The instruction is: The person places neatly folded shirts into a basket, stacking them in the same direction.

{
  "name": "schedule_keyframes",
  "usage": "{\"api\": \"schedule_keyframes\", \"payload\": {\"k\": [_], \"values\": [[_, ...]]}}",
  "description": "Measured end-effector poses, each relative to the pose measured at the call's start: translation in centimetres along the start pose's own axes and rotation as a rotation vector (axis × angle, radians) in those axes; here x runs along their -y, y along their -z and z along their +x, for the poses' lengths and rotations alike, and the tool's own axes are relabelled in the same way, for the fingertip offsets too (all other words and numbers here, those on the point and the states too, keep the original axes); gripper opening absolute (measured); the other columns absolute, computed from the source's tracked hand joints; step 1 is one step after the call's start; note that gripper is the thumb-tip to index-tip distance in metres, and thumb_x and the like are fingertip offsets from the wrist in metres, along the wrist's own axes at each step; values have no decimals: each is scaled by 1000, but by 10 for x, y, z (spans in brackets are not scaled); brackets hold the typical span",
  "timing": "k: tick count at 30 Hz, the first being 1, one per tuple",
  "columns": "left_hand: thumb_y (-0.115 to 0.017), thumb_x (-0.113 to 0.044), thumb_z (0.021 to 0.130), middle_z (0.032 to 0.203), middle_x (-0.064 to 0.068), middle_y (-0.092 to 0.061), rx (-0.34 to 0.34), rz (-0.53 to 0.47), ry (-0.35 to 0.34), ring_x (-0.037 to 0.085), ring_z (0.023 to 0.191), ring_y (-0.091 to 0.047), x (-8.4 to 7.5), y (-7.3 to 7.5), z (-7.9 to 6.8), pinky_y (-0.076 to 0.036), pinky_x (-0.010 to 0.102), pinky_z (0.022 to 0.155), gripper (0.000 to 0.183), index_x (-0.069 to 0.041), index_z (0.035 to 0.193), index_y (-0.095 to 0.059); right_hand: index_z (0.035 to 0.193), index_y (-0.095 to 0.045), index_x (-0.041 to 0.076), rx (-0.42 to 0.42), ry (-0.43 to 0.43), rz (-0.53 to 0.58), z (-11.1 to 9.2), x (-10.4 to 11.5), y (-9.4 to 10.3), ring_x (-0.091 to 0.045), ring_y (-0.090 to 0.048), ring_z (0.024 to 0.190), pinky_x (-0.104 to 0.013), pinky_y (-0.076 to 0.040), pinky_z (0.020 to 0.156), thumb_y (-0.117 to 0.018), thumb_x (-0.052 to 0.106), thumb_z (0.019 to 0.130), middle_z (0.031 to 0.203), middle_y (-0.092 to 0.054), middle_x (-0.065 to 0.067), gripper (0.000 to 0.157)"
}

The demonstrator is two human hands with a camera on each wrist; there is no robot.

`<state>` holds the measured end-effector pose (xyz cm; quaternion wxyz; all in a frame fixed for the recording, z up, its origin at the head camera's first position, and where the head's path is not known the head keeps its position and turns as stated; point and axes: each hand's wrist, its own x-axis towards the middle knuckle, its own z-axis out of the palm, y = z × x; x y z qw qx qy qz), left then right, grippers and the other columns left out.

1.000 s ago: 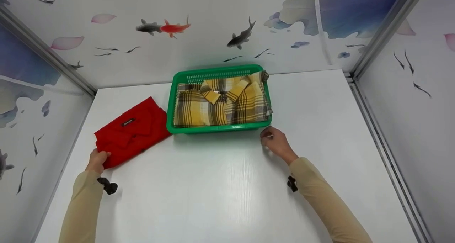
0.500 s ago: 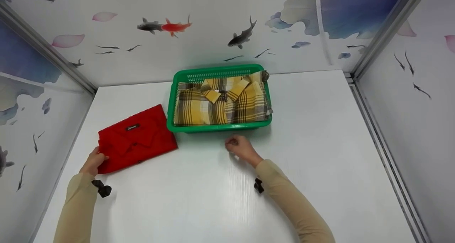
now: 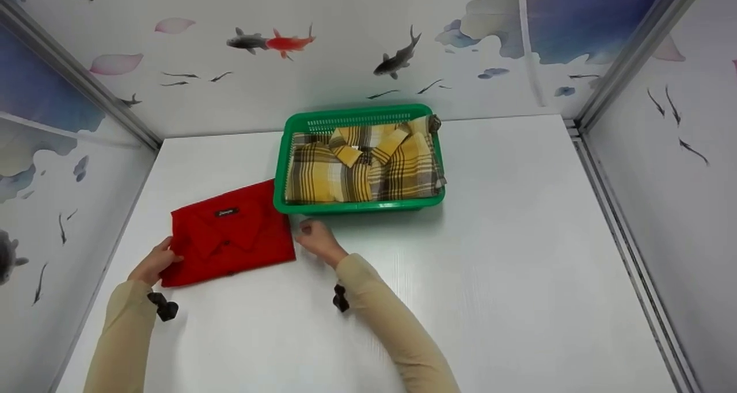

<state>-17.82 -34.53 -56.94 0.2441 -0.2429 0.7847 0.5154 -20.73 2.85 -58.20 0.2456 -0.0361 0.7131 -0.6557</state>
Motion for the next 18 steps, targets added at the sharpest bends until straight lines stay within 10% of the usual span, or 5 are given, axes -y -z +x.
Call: {"api": "schedule_keyframes", "payload": {"k": [7,18], "values": [[-39,3,83,133,27,-41,-44,41,-77,36,112,-41,1,-4,-2,-34,47,99,65,5,147,-25,143,-29,-10,-42,-122,275,15,4,-23,-18,-52,84,-33,-46,85,-54,2,87,106,-51,-11,63],[-52,-13,93,120,22,-55,-13,82,-97,29,99,-56,6,-9,-1,-47,40,88,51,9,137,-38,137,-40,-7,93,-223,178,11,0,-36,-19,-55,94,-31,-47,84,-67,19,86,109,-60,-9,64]]}}
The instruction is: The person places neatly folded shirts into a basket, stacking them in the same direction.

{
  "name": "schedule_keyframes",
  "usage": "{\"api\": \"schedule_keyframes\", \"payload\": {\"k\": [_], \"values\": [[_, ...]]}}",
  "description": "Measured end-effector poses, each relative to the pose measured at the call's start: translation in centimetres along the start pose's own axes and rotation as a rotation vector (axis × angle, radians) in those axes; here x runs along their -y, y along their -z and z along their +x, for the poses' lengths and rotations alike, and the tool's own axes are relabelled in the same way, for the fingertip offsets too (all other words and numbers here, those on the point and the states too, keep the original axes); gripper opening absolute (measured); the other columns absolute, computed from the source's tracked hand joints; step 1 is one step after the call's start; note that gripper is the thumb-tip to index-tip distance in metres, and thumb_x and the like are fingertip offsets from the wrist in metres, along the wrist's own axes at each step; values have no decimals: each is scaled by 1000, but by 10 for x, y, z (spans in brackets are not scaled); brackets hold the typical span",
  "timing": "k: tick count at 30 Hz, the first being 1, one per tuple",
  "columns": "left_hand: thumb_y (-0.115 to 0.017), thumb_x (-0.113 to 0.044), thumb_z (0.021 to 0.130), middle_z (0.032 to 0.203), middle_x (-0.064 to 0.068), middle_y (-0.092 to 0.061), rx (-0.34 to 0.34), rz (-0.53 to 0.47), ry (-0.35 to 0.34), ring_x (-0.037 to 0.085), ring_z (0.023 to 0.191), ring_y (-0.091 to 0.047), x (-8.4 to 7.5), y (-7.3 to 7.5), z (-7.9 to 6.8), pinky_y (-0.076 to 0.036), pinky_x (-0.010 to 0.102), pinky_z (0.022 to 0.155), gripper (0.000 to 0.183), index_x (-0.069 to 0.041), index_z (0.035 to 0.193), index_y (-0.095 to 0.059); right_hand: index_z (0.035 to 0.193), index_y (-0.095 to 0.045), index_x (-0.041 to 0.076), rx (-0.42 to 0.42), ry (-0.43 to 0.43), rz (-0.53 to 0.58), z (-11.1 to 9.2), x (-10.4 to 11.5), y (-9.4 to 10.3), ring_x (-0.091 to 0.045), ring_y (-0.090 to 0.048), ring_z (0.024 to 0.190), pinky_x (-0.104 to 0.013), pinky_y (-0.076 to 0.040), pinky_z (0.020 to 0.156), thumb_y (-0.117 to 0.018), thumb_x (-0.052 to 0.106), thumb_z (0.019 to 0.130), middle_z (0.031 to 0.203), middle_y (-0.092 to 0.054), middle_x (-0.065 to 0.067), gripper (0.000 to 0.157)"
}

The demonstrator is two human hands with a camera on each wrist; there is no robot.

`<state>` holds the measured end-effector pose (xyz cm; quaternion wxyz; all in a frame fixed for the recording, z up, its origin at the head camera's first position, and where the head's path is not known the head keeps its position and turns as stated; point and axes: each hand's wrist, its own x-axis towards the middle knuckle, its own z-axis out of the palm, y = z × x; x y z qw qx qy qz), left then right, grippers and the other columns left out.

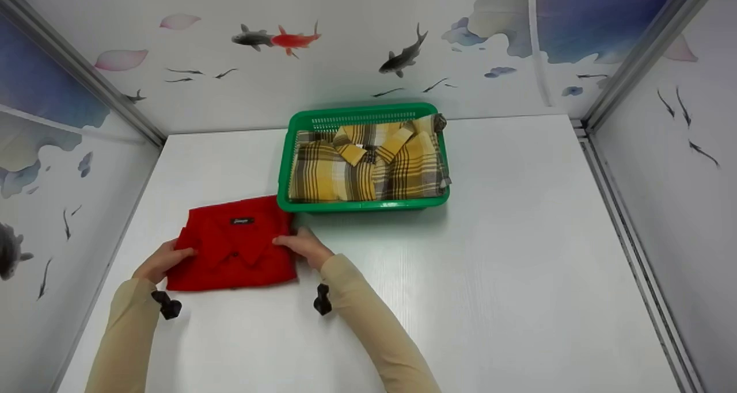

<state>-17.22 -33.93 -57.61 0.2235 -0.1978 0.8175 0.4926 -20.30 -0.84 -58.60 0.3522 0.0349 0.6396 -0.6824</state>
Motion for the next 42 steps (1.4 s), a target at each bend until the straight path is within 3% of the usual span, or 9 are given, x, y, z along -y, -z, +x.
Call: {"api": "schedule_keyframes", "payload": {"k": [3,6,14,18,23,26,30,36,42], "values": [[-54,-10,93,126,27,-52,10,12,-26,33,105,-55,1,-2,1,-45,45,94,54,12,139,-36,138,-41,-7,16,9,-29,-1,-3,0,-23,-54,107,-35,-44,95,-67,13,86,120,-59,-13,62],[-54,-8,94,130,29,-48,18,9,-24,35,109,-52,-1,-3,-1,-41,48,97,54,13,140,-33,137,-42,-9,-23,37,-42,-1,-5,-1,-26,-52,112,-36,-40,100,-66,6,85,123,-57,-15,59],[-54,-9,96,109,17,-60,98,-13,-14,24,93,-58,-4,-3,-7,-47,40,90,46,14,134,-41,126,-52,-9,-67,79,0,0,-11,1,-18,-58,94,-32,-46,89,-60,13,93,105,-63,-9,40],[-54,-14,97,103,10,-61,136,-41,12,19,91,-59,-4,-4,-8,-48,36,85,46,14,132,-43,121,-52,-7,-62,45,80,-2,-12,6,-17,-58,90,-30,-46,85,-57,15,94,101,-62,-8,35],[-52,-14,98,120,19,-56,151,-45,12,26,103,-56,-4,-8,-7,-45,42,92,53,10,142,-34,129,-45,-5,-30,-29,124,-6,-13,13,-19,-60,95,-32,-48,87,-61,13,90,109,-61,-11,45],[-51,-11,98,132,26,-48,154,-38,-4,32,112,-52,-4,-10,-7,-43,47,97,59,8,148,-25,138,-38,-6,-13,-10,76,-8,-13,15,-23,-58,104,-36,-47,92,-61,11,91,120,-58,-14,55],[-49,-9,98,139,28,-40,160,-52,-4,35,116,-48,-6,-9,-7,-41,49,98,62,3,151,-20,148,-24,-6,-15,100,-56,-9,-12,14,-28,-44,125,-39,-34,106,-58,7,93,140,-44,-19,66],[-47,-8,97,130,23,-49,116,-62,-6,28,106,-51,-6,-4,-8,-46,40,90,55,6,147,-30,150,-17,-6,6,195,-193,-11,-7,6,-31,-25,139,-41,-18,113,-54,4,94,151,-28,-21,68],[-49,-8,95,127,21,-51,92,-78,-27,29,106,-52,-6,4,-14,-46,42,90,52,8,143,-35,152,-17,-2,34,246,-299,-18,0,-5,-29,-25,139,-41,-19,113,-53,7,97,152,-28,-18,67]]}}
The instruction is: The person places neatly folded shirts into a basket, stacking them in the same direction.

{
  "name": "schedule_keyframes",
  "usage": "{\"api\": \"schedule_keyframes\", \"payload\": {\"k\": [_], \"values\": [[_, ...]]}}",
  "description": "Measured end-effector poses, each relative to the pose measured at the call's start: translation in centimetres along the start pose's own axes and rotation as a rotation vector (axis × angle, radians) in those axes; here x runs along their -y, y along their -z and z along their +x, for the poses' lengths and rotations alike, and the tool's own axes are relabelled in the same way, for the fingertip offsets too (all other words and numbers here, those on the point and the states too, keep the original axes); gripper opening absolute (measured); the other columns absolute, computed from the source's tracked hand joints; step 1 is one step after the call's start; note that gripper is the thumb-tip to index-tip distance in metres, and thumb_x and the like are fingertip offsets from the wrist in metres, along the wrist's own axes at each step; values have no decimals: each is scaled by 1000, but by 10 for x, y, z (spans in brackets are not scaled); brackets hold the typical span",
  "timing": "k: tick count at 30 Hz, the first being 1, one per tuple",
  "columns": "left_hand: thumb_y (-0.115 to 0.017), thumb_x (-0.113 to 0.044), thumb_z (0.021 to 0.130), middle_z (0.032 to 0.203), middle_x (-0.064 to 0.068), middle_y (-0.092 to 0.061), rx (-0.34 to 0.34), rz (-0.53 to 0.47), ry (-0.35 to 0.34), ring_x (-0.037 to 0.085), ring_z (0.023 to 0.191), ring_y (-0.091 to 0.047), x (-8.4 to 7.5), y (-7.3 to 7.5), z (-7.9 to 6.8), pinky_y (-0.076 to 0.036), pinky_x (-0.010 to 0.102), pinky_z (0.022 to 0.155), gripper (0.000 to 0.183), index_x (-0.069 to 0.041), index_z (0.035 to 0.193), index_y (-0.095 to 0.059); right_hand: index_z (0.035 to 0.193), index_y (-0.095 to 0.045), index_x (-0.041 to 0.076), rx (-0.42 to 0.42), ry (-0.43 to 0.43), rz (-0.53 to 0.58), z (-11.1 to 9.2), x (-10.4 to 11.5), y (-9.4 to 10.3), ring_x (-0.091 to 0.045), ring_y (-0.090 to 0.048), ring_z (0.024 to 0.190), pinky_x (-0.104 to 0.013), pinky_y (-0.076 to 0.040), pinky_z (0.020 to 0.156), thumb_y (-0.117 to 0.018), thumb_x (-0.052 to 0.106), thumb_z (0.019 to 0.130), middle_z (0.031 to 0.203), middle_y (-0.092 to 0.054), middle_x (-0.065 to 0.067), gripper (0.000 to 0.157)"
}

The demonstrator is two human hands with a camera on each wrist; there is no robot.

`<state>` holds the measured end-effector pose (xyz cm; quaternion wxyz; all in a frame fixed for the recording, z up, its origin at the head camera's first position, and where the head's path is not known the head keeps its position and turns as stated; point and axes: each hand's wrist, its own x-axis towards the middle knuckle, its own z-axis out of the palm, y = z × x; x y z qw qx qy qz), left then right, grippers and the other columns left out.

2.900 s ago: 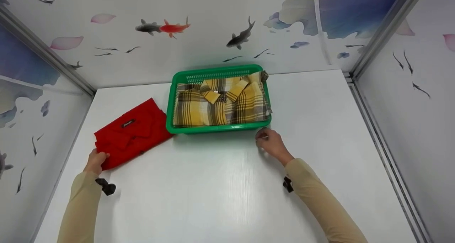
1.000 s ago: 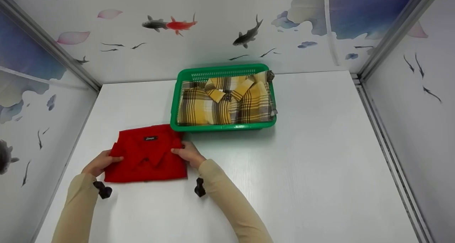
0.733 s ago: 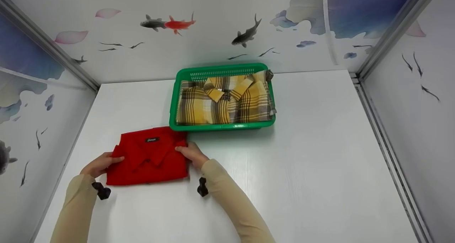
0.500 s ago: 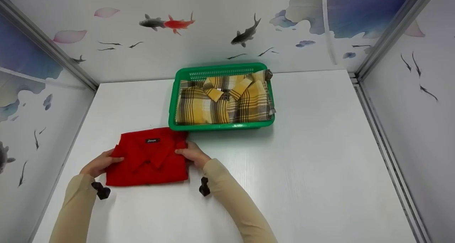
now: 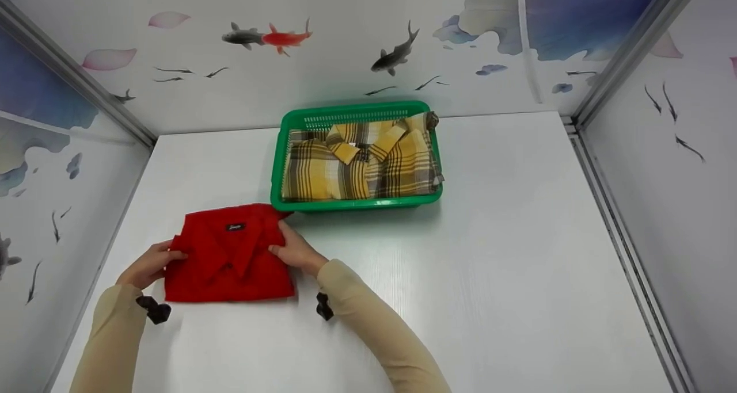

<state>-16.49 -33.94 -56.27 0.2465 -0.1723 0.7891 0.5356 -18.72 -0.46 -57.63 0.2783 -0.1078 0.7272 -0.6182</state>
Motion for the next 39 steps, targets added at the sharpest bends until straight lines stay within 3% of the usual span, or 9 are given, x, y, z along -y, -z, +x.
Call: {"api": "schedule_keyframes", "payload": {"k": [4,10,19,26,35,39], "values": [[-49,-9,95,129,21,-49,12,-21,-16,30,111,-49,0,7,-6,-44,44,93,53,9,143,-34,152,-19,0,7,33,-39,-5,9,-6,-28,-31,136,-42,-24,111,-54,9,97,148,-34,-17,65],[-52,-8,95,117,13,-55,49,-28,-76,24,103,-52,-4,17,-13,-47,40,88,45,10,134,-42,148,-28,3,37,138,-59,-16,21,-3,-25,-41,127,-39,-31,107,-53,6,97,139,-44,-14,57],[-57,-8,94,115,13,-57,128,19,-161,22,100,-56,-34,14,-24,-48,38,87,44,10,133,-45,148,-29,5,47,184,-81,-38,40,25,-23,-48,122,-39,-37,103,-54,5,97,135,-49,-13,57],[-57,-4,92,117,14,-58,163,-6,-235,25,104,-57,-62,-4,-26,-49,38,87,43,7,133,-48,151,-19,0,26,174,-121,-53,53,62,-29,-43,129,-43,-34,106,-54,6,98,142,-42,-19,64],[-59,0,90,115,13,-60,227,-23,-323,24,102,-58,-98,-38,-19,-50,38,83,43,6,132,-51,152,-4,-4,-37,46,-152,-69,55,119,-35,-16,142,-47,-20,112,-53,9,99,157,-10,-22,73],[-59,0,90,117,13,-60,255,-4,-352,26,104,-57,-116,-55,-16,-51,39,83,41,3,131,-54,152,-13,-2,-68,49,-122,-77,53,146,-36,-25,139,-49,-24,110,-53,7,99,153,-21,-23,67]]}}
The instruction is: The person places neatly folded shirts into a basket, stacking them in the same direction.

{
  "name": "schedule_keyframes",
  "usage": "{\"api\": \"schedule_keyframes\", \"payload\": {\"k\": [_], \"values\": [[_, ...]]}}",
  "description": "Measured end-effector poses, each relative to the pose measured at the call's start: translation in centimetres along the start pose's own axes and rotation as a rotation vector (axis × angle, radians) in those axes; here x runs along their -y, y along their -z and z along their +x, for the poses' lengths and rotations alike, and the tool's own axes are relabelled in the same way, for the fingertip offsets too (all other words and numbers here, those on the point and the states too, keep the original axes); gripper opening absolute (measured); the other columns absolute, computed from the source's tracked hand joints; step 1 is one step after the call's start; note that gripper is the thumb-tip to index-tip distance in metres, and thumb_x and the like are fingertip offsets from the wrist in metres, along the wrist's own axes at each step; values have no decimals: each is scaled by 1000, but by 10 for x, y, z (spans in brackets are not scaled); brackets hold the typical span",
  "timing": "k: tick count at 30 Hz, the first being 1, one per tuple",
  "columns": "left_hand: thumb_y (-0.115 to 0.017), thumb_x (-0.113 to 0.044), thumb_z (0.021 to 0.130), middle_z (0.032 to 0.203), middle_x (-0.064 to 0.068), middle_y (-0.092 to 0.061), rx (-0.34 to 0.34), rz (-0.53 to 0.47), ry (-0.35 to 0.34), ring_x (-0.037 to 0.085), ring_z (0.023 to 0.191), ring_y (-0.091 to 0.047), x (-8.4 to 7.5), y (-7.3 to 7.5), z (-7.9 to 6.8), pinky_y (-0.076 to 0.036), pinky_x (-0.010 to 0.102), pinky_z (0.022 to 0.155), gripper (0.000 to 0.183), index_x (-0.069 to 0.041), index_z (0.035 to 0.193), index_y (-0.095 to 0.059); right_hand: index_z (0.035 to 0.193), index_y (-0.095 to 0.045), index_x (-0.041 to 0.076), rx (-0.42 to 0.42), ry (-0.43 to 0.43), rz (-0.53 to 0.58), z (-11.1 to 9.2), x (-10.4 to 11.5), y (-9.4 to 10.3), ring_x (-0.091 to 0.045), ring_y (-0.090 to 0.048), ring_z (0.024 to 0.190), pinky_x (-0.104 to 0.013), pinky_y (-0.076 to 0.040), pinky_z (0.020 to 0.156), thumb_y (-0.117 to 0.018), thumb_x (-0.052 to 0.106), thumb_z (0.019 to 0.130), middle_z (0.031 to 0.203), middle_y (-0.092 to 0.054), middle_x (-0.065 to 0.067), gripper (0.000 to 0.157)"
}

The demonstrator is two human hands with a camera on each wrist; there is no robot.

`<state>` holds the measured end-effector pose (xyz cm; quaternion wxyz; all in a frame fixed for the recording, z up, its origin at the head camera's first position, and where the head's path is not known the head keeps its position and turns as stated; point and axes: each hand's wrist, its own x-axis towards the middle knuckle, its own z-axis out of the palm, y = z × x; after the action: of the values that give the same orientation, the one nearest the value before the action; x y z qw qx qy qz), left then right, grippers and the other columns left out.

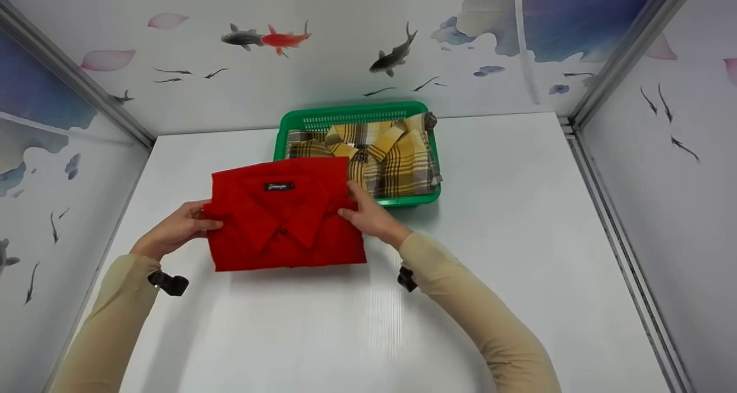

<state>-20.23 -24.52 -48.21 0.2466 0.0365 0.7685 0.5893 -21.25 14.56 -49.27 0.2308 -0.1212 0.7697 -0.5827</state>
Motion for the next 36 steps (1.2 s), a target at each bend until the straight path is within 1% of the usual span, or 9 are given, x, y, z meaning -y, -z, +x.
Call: {"api": "schedule_keyframes", "payload": {"k": [3,5,9,12,16,20,24,31,36], "values": [[-57,0,91,119,14,-59,22,29,-18,28,106,-57,-12,-10,12,-50,41,85,40,0,131,-55,147,-25,-2,-40,26,-1,-3,-3,18,-35,-35,129,-48,-30,107,-53,5,98,143,-34,-24,57],[-56,0,91,120,14,-59,35,42,-28,29,106,-56,-20,-17,20,-50,42,85,40,-1,131,-56,142,-29,-2,-70,27,-21,-5,-4,28,-34,-37,125,-48,-31,105,-54,5,97,138,-37,-23,52],[-55,0,91,122,14,-58,53,38,-44,30,108,-56,-34,-28,37,-49,44,87,40,-3,131,-56,141,-30,-1,-113,1,-46,-10,-2,48,-33,-34,126,-49,-29,107,-53,6,98,139,-36,-20,49],[-55,0,92,123,13,-58,47,38,-55,29,109,-55,-43,-35,48,-49,44,88,40,-5,132,-56,142,-29,1,-130,-20,-46,-14,3,61,-34,-37,127,-50,-30,107,-52,7,98,140,-38,-21,50],[-54,0,93,125,12,-57,20,35,-74,29,111,-55,-54,-43,62,-49,43,89,41,-6,134,-54,141,-29,1,-147,-32,-60,-16,11,77,-36,-41,124,-52,-35,104,-51,7,99,139,-40,-23,47],[-54,-1,94,126,11,-57,-10,19,-86,28,111,-55,-66,-51,75,-49,41,89,41,-7,134,-53,137,-29,0,-173,-44,-96,-14,17,93,-37,-42,123,-52,-35,103,-50,8,100,139,-38,-24,43],[-53,2,94,126,12,-57,-18,9,-95,27,111,-56,-76,-57,90,-50,40,89,40,-5,134,-52,136,-28,1,-193,-49,-122,-10,21,107,-37,-42,122,-52,-37,102,-48,9,100,140,-37,-24,42],[-53,2,94,130,15,-52,-60,27,-58,27,114,-53,-90,-61,112,-48,41,91,50,-5,143,-43,138,-29,2,-233,-58,-137,0,25,124,-37,-45,119,-55,-40,98,-45,5,101,138,-38,-24,41],[-54,1,94,133,13,-51,-121,84,-48,24,116,-50,-93,-64,124,-46,37,94,53,-6,145,-42,137,-30,1,-259,-73,-115,10,25,131,-37,-42,123,-56,-36,101,-44,4,100,142,-35,-23,40]]}}
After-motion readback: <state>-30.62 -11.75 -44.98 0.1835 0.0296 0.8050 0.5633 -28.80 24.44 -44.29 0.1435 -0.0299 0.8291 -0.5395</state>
